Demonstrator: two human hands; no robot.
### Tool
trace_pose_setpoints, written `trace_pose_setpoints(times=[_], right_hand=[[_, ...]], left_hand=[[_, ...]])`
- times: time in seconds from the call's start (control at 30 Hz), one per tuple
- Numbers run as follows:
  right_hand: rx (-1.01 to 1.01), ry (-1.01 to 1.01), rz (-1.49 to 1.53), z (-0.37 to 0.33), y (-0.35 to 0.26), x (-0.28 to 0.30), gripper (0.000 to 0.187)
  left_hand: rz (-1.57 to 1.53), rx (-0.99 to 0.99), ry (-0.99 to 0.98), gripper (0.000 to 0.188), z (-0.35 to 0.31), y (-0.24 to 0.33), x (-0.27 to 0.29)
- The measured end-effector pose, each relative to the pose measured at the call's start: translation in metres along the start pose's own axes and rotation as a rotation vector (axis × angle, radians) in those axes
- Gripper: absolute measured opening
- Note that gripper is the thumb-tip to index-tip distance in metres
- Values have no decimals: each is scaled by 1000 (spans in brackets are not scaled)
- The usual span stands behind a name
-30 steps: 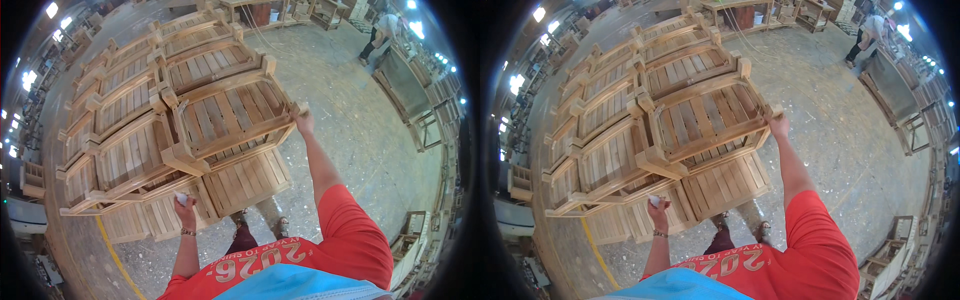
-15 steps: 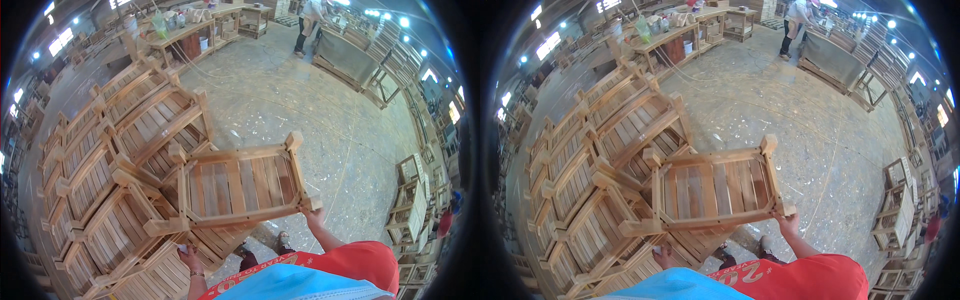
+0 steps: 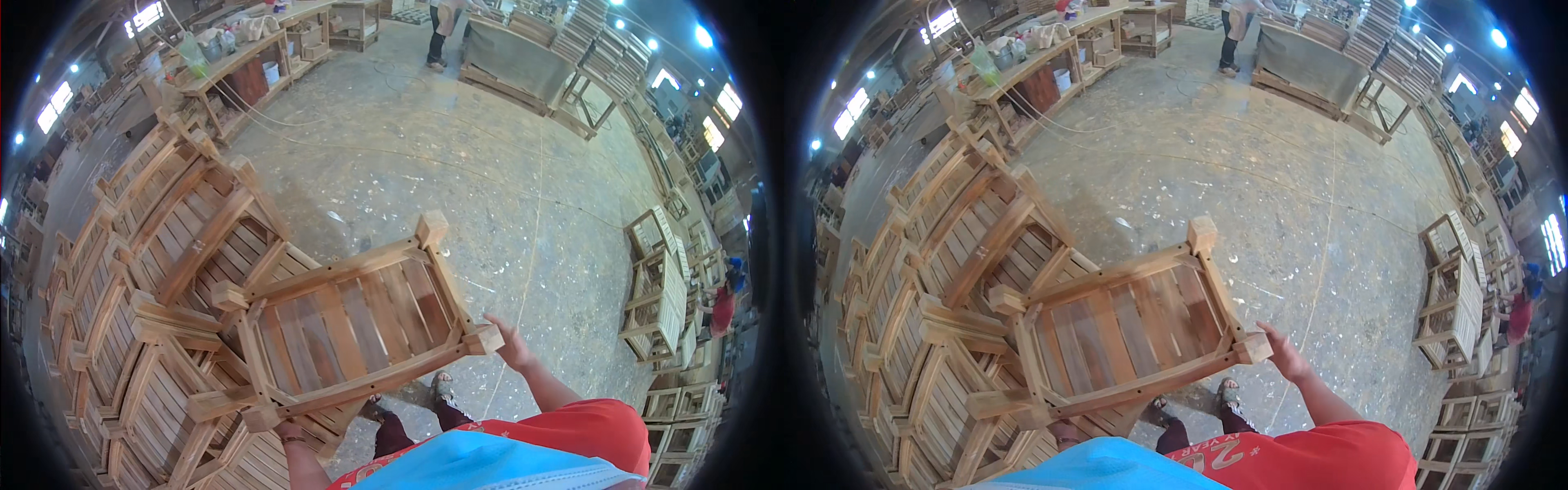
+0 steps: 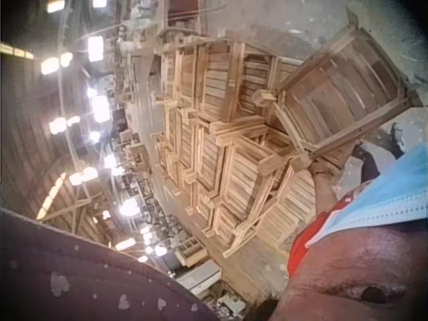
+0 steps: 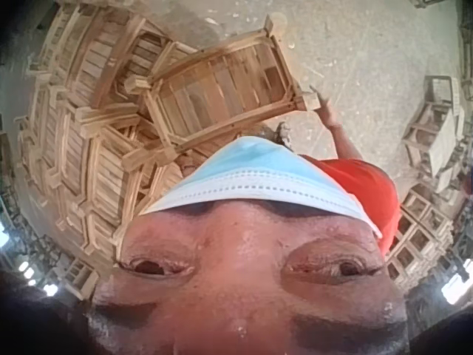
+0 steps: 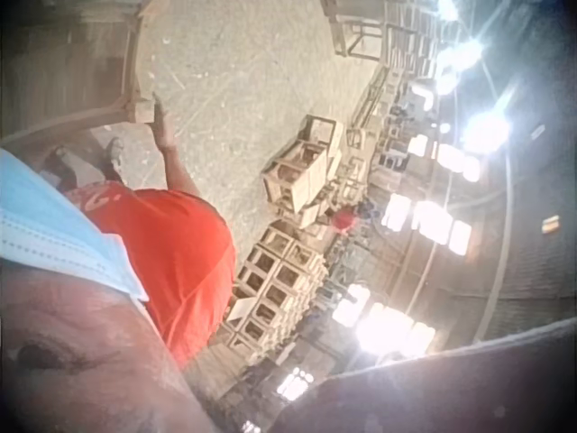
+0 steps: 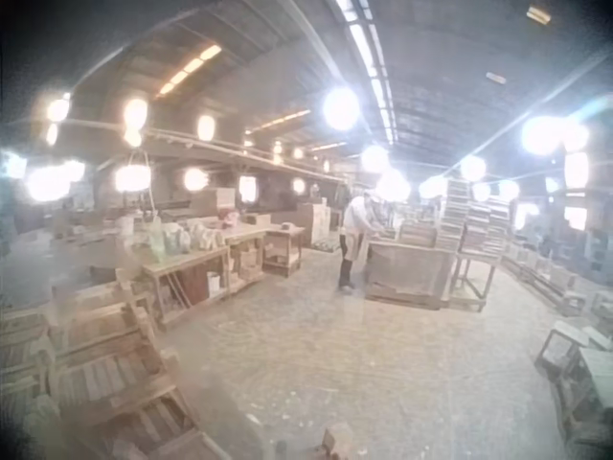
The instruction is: The person applies liquid from a small nozzle bottle along the edges and joints of wooden stool pieces, spreading and smoothing it by hand across the surfaces while rotating the wooden parts.
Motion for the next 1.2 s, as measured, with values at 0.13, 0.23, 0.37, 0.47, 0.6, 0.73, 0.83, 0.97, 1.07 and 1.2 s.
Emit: trace_pose_setpoints(times=[0.13,0.23,0.37,0.47,0.6,0.73,0.83,0.97,1.07,1.2], right_hand=[[-210,-67,279,48,121,61,90],[133,-77,-563,60,152,54,82],[-132,-7,-487,64,100,44,76],[-150,67,-380,60,91,73,59],[-106,244,253,37,83,97,60],[31,167,216,18,-3,75,57],[44,336,284,-35,-15,106,54],[-47,453,131,-121,-38,107,77],[88,589,280,-210,-12,145,75],[185,964,362,-356,-9,170,82]], left_hand=[[-29,29,-29,37,-10,-12,-25],[-53,26,-28,37,-19,-18,-25],[-89,15,-72,37,-38,-35,-9],[-132,23,-135,38,-58,-56,6],[-183,19,-178,38,-63,-53,43],[-218,10,-231,38,-55,-37,46],[-26,46,-266,38,-122,-3,-61],[46,0,-368,32,-123,5,-87],[201,43,-577,25,-174,6,-152],[216,269,-822,13,-266,-8,-228]])
Point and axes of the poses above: each hand's wrist, its own z-axis towards the middle knuckle, its own x-axis out of the back of the hand, y = z × x, the point moved 6 cm from there along z, towards the middle knuckle, and after that the axes turned 6 degrees about x, right-handed, at the moved point
